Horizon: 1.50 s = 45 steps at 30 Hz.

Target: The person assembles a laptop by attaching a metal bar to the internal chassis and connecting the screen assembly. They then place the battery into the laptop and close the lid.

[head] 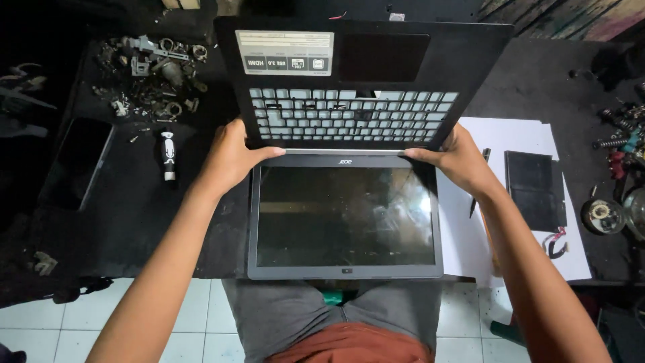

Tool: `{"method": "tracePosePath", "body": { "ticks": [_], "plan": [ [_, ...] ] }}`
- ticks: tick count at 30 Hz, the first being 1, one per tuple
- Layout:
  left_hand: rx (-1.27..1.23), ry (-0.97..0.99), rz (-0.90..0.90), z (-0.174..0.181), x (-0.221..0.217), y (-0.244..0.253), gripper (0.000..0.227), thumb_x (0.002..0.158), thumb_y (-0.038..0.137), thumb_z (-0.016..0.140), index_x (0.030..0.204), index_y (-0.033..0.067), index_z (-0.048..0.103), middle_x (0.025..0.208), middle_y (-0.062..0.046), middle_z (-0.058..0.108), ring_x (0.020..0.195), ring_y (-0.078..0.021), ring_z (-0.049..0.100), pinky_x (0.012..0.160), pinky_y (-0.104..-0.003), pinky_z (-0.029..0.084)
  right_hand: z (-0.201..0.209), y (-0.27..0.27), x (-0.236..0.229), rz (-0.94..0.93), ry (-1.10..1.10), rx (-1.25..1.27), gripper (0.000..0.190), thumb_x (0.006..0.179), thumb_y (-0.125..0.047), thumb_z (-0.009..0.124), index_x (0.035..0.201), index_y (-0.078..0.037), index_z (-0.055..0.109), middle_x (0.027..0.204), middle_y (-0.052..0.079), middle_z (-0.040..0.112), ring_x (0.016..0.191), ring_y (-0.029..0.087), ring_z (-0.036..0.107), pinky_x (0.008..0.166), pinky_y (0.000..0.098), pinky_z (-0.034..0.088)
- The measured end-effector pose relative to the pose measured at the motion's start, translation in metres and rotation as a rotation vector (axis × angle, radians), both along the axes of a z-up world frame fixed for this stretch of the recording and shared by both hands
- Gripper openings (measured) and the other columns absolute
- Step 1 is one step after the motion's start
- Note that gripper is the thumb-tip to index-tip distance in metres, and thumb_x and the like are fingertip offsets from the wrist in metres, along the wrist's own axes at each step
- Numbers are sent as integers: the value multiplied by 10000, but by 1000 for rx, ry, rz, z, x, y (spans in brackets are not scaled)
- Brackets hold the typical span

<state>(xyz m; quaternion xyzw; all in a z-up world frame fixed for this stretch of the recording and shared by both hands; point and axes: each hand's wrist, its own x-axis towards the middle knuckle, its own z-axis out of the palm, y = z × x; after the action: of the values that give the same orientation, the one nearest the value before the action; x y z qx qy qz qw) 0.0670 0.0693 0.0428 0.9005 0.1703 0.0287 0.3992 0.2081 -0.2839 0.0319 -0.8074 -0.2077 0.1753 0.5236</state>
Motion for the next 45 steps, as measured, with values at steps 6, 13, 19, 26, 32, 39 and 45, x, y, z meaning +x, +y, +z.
{"method": "tracePosePath", "body": {
  "ticks": [6, 13, 19, 26, 32, 39, 45],
  "plan": [
    [-8, -45, 21, -11, -7, 4, 686, 753, 225, 941, 1263, -44, 569, 1249, -252, 694, 1160, -412, 670, 905, -517, 571, 7, 7, -3, -21, 32, 36, 759, 746, 121, 827, 1394, -1, 451, 1307, 150, 638, 1189, 244, 612, 1012, 394, 552],
    [-117, 3, -2, 1, -8, -5, 825, 823, 220, 878, 1465, -57, 441, 1457, -268, 553, 1345, -429, 530, 1064, -526, 485, 9, 11, 3, 42, 5, -41, 751, 751, 109, 827, 1380, 16, 427, 1309, 213, 617, 1237, 339, 613, 1007, 442, 558],
    [-119, 24, 37, -7, -10, -15, 980, 815, 345, 883, 1535, -55, 352, 1536, -292, 463, 1411, -441, 452, 1142, -561, 397, 11, 11, 0, 15, 3, -59, 758, 752, 73, 848, 1375, 21, 418, 1319, 212, 604, 1244, 353, 609, 1011, 445, 559],
    [-130, 12, 132, -34, -13, -15, 901, 853, 303, 861, 1534, -7, 359, 1526, -269, 483, 1396, -437, 467, 1123, -574, 409, 15, 18, -3, -2, 21, -67, 763, 766, 57, 843, 1399, 8, 420, 1358, 216, 603, 1315, 381, 573, 1076, 487, 504],
    [-109, 8, 130, -33, -13, -15, 905, 831, 303, 877, 1527, 7, 378, 1504, -259, 511, 1373, -432, 492, 1107, -583, 429, 15, 3, -3, -19, -50, -63, 836, 747, 45, 867, 1434, 13, 392, 1414, 235, 559, 1376, 400, 503, 1132, 540, 430],
    [-262, -419, 77, 8, -30, -7, 750, 844, 56, 884, 1415, -89, 421, 1221, -297, 575, 1137, -418, 633, 1023, -501, 515, 15, -36, 14, -89, -262, -19, 587, 827, -183, 907, 1305, -98, 576, 1126, 91, 634, 1092, 262, 581, 887, 399, 468],
    [-545, -457, 35, 44, -14, 18, 571, 1030, 193, 633, 1508, 24, 371, 1486, -244, 490, 1392, -297, 517, 1155, -358, 425, 65, -34, 23, -108, -196, 138, 414, 1075, -259, 584, 1431, -81, 470, 1336, 17, 522, 1256, 135, 511, 1037, 311, 448]
  ]
}}
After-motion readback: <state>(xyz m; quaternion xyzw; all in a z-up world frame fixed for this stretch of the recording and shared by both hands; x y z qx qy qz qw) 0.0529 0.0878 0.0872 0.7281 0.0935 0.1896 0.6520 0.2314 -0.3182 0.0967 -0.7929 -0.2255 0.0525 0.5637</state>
